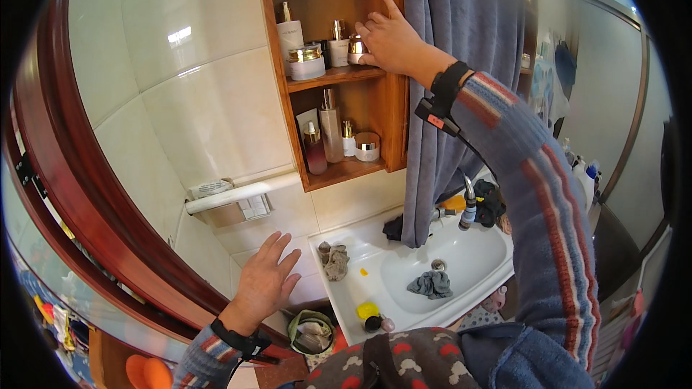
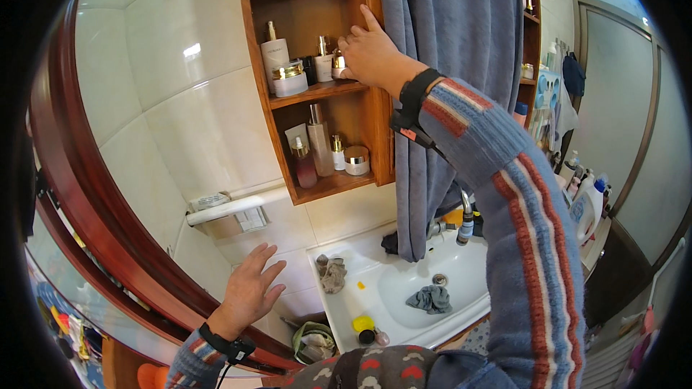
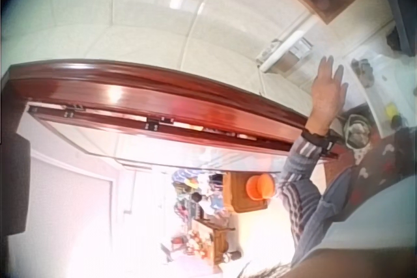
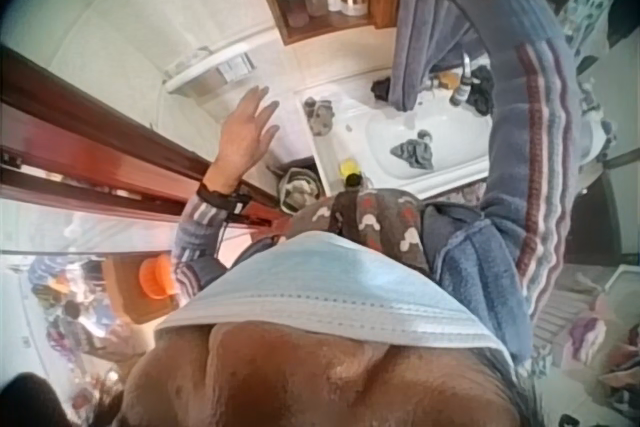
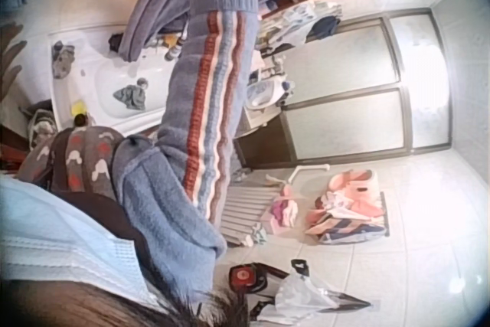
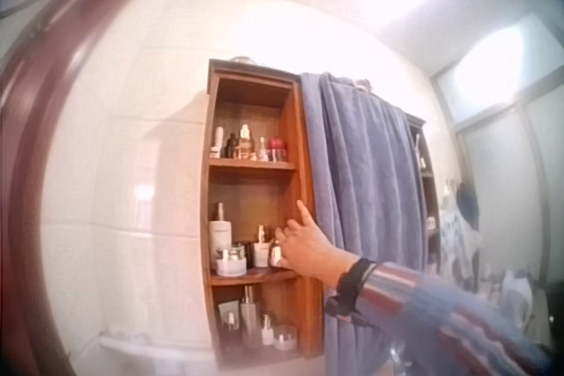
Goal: The person removes various cosmetic bottles and jars from a wall-mounted wooden cabinet, places them on the sink, and then returns them to the cabinet. The person uses a cloth to wipe the cabinet interior and some items during the process.
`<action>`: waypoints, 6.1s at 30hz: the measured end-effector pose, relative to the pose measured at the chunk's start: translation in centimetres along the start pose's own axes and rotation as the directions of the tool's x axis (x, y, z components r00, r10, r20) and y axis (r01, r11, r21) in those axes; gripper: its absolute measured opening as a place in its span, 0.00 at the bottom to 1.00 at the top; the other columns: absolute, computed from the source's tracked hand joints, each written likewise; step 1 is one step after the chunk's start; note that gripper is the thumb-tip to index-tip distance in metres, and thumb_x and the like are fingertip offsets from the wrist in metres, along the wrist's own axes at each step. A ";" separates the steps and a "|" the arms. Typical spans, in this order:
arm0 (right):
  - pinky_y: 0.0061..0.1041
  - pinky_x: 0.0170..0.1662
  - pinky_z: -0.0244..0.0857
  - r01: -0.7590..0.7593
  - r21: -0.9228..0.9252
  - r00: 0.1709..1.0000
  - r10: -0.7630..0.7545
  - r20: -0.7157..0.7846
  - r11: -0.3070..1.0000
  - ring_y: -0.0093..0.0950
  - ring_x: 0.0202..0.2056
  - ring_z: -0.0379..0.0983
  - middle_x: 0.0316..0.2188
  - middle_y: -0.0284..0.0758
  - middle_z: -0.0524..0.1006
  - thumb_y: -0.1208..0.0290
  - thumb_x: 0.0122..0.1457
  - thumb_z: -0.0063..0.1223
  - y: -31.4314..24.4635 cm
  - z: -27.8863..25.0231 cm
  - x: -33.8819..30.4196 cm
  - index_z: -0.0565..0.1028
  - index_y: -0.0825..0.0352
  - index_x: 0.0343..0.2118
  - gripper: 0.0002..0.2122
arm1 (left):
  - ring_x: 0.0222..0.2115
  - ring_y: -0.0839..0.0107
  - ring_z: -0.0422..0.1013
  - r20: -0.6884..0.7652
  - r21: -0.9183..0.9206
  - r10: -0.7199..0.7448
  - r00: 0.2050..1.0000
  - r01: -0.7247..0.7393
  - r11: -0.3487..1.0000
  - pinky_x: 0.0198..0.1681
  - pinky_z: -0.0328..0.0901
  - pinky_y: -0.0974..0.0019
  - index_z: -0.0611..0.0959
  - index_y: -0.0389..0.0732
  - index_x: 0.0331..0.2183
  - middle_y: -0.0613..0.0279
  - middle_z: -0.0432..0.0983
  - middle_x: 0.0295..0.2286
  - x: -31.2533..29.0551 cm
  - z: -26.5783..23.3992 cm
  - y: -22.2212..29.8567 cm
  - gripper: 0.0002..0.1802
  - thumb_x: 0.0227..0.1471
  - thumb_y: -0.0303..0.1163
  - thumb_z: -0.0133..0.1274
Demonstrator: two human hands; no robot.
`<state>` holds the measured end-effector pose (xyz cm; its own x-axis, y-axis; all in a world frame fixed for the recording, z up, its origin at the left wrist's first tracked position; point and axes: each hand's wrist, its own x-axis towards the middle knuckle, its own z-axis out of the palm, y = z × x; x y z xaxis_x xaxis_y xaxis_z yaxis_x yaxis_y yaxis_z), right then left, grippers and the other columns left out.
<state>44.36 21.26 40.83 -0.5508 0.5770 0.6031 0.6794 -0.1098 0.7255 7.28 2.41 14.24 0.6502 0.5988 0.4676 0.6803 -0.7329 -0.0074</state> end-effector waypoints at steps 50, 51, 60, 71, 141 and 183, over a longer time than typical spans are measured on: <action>0.29 0.36 0.71 -0.620 0.701 0.728 0.073 0.681 -0.352 0.28 0.33 0.76 0.33 0.36 0.77 0.68 0.56 0.69 -29.6 0.2 -39.4 0.74 0.66 0.41 0.15 | 0.58 0.47 0.67 0.475 -0.638 0.162 0.865 0.211 0.741 0.66 0.60 0.53 0.74 0.38 0.60 0.46 0.72 0.54 -6.0 28.0 7.6 0.43 0.45 0.42 0.71; 0.27 0.36 0.70 -0.533 0.759 0.768 0.163 0.620 -0.375 0.26 0.33 0.75 0.34 0.35 0.77 0.69 0.57 0.69 -27.3 -0.2 -36.4 0.74 0.65 0.42 0.15 | 0.57 0.47 0.68 0.473 -0.609 0.232 0.850 0.124 0.783 0.64 0.62 0.53 0.74 0.38 0.59 0.45 0.73 0.53 -6.3 27.8 7.8 0.42 0.45 0.41 0.72; 0.26 0.38 0.69 -0.090 0.987 0.817 0.557 0.149 -0.131 0.26 0.32 0.73 0.33 0.34 0.76 0.71 0.56 0.69 -12.4 -1.6 -12.4 0.75 0.68 0.42 0.15 | 0.50 0.48 0.71 0.295 -0.608 0.183 0.938 0.037 0.793 0.52 0.68 0.52 0.75 0.41 0.55 0.50 0.73 0.45 -8.0 29.4 9.9 0.36 0.45 0.36 0.70; 0.29 0.37 0.71 -0.125 0.986 0.795 0.605 0.030 0.115 0.27 0.28 0.75 0.28 0.37 0.80 0.72 0.58 0.65 -7.1 -0.2 0.2 0.75 0.72 0.49 0.18 | 0.50 0.48 0.73 0.504 -0.561 0.098 0.858 0.239 0.793 0.52 0.70 0.52 0.74 0.44 0.59 0.49 0.75 0.48 -8.8 32.0 9.4 0.36 0.50 0.41 0.65; 0.24 0.37 0.72 -0.052 0.985 0.850 0.511 0.129 -0.162 0.31 0.41 0.79 0.44 0.36 0.80 0.78 0.61 0.57 -14.7 -5.5 -24.9 0.81 0.66 0.42 0.08 | 0.33 0.53 0.78 0.123 -0.181 -0.279 0.952 0.298 0.937 0.39 0.72 0.56 0.81 0.32 0.41 0.45 0.82 0.31 25.4 2.5 -2.4 0.28 0.47 0.43 0.70; 0.41 0.49 0.71 -0.780 0.625 0.625 0.101 0.774 0.041 0.44 0.47 0.75 0.46 0.43 0.80 0.73 0.54 0.62 -28.8 2.3 -57.4 0.79 0.64 0.49 0.17 | 0.26 0.64 0.78 0.070 -0.261 -0.350 0.934 0.356 0.897 0.32 0.72 0.59 0.78 0.44 0.55 0.58 0.80 0.39 1.9 17.4 5.1 0.29 0.51 0.32 0.67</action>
<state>57.53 -6.88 -15.45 0.0993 0.9760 0.1936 0.7604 0.0510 -0.6475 17.87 5.46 -0.28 0.3929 0.8383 0.3780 0.7534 -0.5291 0.3904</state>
